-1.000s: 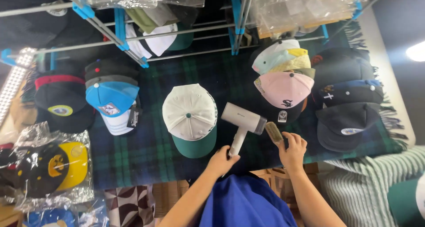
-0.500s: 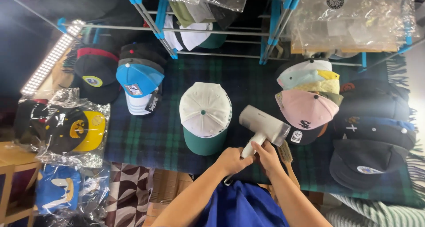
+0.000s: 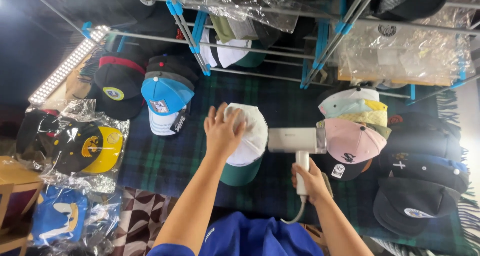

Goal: The person cleans a blue and white baseball cap and a white and green baseball cap using a wooden brush and a handheld steamer. They brush the surface of the caps and apply steam to smooth the fabric, handling the items on a table covered with a plaid cloth.

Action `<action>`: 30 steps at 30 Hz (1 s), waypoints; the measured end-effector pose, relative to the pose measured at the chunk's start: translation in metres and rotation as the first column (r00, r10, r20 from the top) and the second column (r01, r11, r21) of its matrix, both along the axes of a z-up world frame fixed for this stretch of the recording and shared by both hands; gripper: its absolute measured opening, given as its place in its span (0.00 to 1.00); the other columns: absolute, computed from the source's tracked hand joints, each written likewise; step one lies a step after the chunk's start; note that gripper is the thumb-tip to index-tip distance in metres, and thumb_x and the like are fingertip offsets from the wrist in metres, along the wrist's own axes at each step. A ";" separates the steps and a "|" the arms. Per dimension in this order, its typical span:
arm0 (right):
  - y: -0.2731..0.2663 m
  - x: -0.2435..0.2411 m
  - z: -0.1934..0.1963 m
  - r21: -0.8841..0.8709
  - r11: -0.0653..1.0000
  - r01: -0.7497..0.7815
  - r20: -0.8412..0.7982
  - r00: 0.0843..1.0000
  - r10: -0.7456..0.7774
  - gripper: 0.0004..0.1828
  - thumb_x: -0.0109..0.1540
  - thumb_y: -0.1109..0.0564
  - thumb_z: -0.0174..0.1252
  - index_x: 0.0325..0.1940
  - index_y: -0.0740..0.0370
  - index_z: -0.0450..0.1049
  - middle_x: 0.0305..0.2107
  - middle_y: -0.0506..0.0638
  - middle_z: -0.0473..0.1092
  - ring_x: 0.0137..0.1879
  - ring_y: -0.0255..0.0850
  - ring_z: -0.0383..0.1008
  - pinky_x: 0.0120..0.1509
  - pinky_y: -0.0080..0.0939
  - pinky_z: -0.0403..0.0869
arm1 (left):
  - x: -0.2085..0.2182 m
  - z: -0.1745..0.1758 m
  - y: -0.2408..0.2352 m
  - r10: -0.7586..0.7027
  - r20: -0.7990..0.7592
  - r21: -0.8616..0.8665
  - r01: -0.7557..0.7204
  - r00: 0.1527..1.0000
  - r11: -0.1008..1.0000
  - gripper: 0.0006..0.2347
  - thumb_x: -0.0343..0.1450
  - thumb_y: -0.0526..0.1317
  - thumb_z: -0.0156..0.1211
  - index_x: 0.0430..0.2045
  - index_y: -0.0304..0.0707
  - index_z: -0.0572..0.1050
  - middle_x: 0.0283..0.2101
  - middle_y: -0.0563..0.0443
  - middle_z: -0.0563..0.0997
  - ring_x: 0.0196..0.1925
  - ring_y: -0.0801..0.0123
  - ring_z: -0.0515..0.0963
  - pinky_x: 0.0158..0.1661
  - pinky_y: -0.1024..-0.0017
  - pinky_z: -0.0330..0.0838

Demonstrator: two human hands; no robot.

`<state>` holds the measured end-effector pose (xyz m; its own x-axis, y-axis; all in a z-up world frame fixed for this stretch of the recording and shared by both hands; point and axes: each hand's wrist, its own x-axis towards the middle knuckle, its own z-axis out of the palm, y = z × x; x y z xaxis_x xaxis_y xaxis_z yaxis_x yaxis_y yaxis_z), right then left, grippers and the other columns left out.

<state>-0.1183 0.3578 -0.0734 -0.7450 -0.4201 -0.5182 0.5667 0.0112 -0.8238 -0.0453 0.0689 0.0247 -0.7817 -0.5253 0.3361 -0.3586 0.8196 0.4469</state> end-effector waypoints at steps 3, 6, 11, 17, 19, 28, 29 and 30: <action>0.006 0.002 0.047 -0.006 0.998 -0.062 -0.039 0.997 0.062 0.24 0.61 0.65 0.59 0.61 0.68 0.65 0.21 0.58 0.65 0.20 0.46 0.68 0.22 0.49 0.71 | -0.001 -0.012 -0.004 0.005 0.085 -0.022 -0.003 0.996 1.000 0.18 0.75 0.54 0.52 0.60 0.62 0.73 0.64 0.44 0.72 0.67 0.39 0.70 0.60 0.43 0.68; 0.007 -0.015 0.052 0.047 0.989 -0.139 -0.197 0.970 0.146 0.25 0.61 0.65 0.60 0.62 0.70 0.65 0.15 0.59 0.66 0.15 0.47 0.69 0.20 0.48 0.72 | -0.004 -0.004 0.000 0.005 0.048 -0.042 -0.003 0.999 0.999 0.18 0.74 0.52 0.52 0.59 0.59 0.75 0.63 0.43 0.73 0.66 0.42 0.72 0.60 0.47 0.69; -0.011 -0.040 0.081 0.187 0.972 -0.143 -0.324 0.925 0.198 0.25 0.61 0.62 0.59 0.61 0.72 0.65 0.11 0.58 0.67 0.12 0.46 0.70 0.19 0.47 0.70 | -0.004 -0.008 -0.003 -0.002 0.040 -0.043 0.004 0.999 0.999 0.19 0.72 0.53 0.53 0.58 0.59 0.75 0.63 0.47 0.74 0.66 0.47 0.72 0.59 0.50 0.69; -0.042 -0.068 0.115 0.234 0.934 -0.269 -0.331 0.882 0.337 0.27 0.59 0.63 0.62 0.62 0.70 0.65 0.16 0.58 0.68 0.13 0.47 0.72 0.19 0.47 0.73 | -0.003 -0.018 -0.006 0.005 0.027 -0.074 -0.003 1.000 0.997 0.20 0.73 0.54 0.49 0.60 0.59 0.75 0.64 0.46 0.73 0.65 0.48 0.72 0.59 0.51 0.68; -0.060 -0.079 0.128 0.297 0.931 -0.213 -0.271 0.916 0.296 0.34 0.58 0.65 0.62 0.68 0.73 0.61 0.18 0.58 0.67 0.15 0.46 0.71 0.19 0.47 0.73 | -0.005 -0.024 -0.005 0.026 0.016 -0.112 -0.024 1.000 0.993 0.20 0.73 0.55 0.49 0.59 0.59 0.74 0.63 0.46 0.72 0.66 0.49 0.71 0.58 0.53 0.67; -0.133 -0.073 0.227 0.728 0.589 -0.350 -0.027 0.845 0.534 0.29 0.63 0.52 0.57 0.67 0.55 0.60 0.25 0.54 0.73 0.23 0.39 0.71 0.24 0.40 0.69 | -0.002 -0.026 -0.011 -0.130 -0.030 -0.100 0.127 0.991 0.987 0.28 0.71 0.58 0.51 0.63 0.44 0.69 0.69 0.40 0.67 0.68 0.39 0.67 0.54 0.42 0.66; -0.126 -0.077 0.219 0.730 0.596 -0.336 -0.037 0.851 0.525 0.29 0.63 0.52 0.57 0.67 0.55 0.60 0.25 0.54 0.73 0.23 0.39 0.71 0.24 0.40 0.69 | 0.001 -0.026 -0.011 -0.142 -0.039 -0.105 0.137 0.989 0.985 0.28 0.71 0.58 0.51 0.63 0.44 0.69 0.69 0.40 0.67 0.68 0.39 0.67 0.54 0.42 0.66; -0.118 -0.083 0.213 0.633 0.649 -0.422 -0.056 0.811 0.582 0.32 0.61 0.54 0.59 0.69 0.57 0.61 0.21 0.53 0.71 0.21 0.38 0.70 0.28 0.40 0.71 | 0.001 -0.025 -0.012 -0.133 -0.018 -0.087 0.131 0.991 0.987 0.30 0.70 0.60 0.50 0.64 0.43 0.68 0.70 0.41 0.66 0.68 0.40 0.66 0.55 0.43 0.65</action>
